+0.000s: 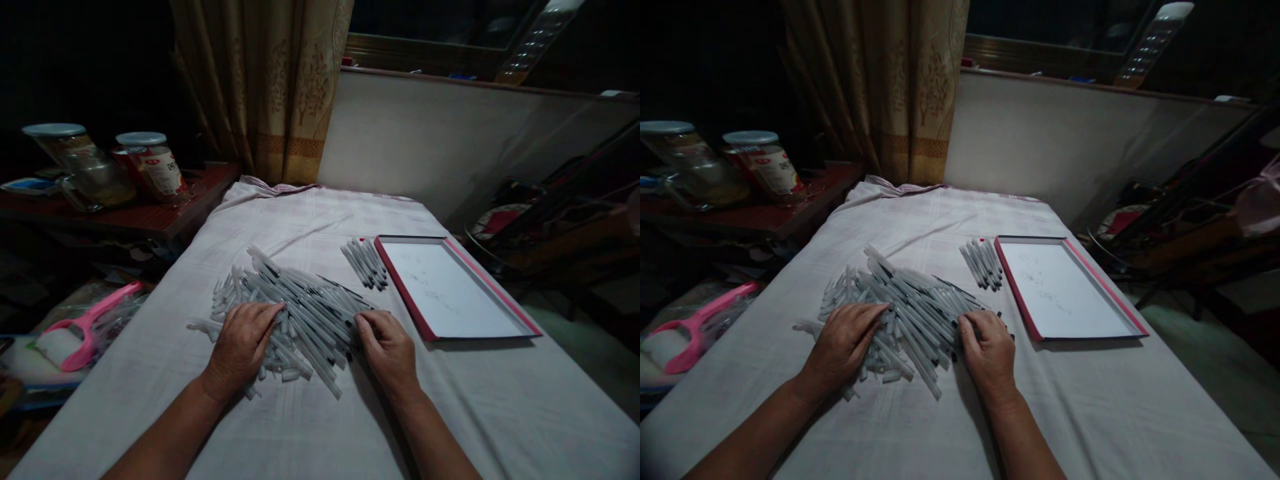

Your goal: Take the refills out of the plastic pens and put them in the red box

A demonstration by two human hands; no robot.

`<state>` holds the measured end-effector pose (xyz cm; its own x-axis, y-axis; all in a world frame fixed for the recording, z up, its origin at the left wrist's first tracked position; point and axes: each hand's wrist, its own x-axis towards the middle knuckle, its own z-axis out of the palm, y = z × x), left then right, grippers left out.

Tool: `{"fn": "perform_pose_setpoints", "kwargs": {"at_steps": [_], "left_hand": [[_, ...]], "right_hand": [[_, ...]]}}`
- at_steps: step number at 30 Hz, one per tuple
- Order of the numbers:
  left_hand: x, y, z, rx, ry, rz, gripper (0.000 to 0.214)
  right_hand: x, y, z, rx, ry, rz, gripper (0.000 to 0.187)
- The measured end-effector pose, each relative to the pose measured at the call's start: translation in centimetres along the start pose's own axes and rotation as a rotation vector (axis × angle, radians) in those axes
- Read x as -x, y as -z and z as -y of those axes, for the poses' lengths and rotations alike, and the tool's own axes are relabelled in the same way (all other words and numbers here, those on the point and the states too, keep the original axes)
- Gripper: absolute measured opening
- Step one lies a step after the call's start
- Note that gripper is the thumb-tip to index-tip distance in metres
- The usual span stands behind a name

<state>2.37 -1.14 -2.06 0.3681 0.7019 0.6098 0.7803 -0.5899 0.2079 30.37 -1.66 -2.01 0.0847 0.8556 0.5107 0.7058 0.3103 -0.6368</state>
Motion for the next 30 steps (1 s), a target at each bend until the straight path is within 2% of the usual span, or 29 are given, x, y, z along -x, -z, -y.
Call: {"fn": "perform_pose_setpoints", "kwargs": {"at_steps": [8, 11, 13, 15, 19, 24, 28, 30], "left_hand": [[0.1, -0.1, 0.4, -0.013, -0.011, -0.031, 0.032], [0.2, 0.0, 0.7, -0.001, -0.004, -0.047, 0.031], [0.2, 0.1, 1.1, 0.002, -0.001, -0.056, 0.030], [0.3, 0.1, 1.6, -0.002, 0.003, -0.067, 0.029], [0.3, 0.3, 2.4, -0.024, 0.006, -0.102, 0.029], [0.3, 0.4, 2.6, -0.046, 0.000, -0.111, 0.027], [0.3, 0.4, 2.3, -0.028, -0.018, -0.104, 0.027], [0.3, 0.5, 1.9, -0.018, -0.024, -0.102, 0.028]], "right_hand": [[-0.5, 0.6, -1.1, 0.066, 0.058, 0.037, 0.026], [-2.9, 1.2, -1.9, 0.158, -0.003, 0.050, 0.028], [-5.2, 1.4, -2.3, 0.334, -0.099, 0.135, 0.027], [-7.6, 1.3, -2.5, 0.587, -0.210, 0.294, 0.030], [-10.5, 0.2, -2.9, 0.690, -0.271, 0.371, 0.029], [-11.1, -0.6, -3.2, 0.712, -0.346, 0.380, 0.027], [-10.5, 0.8, -3.1, 0.678, -0.375, 0.333, 0.032], [-9.3, 1.7, -2.6, 0.554, -0.353, 0.278, 0.035]]}}
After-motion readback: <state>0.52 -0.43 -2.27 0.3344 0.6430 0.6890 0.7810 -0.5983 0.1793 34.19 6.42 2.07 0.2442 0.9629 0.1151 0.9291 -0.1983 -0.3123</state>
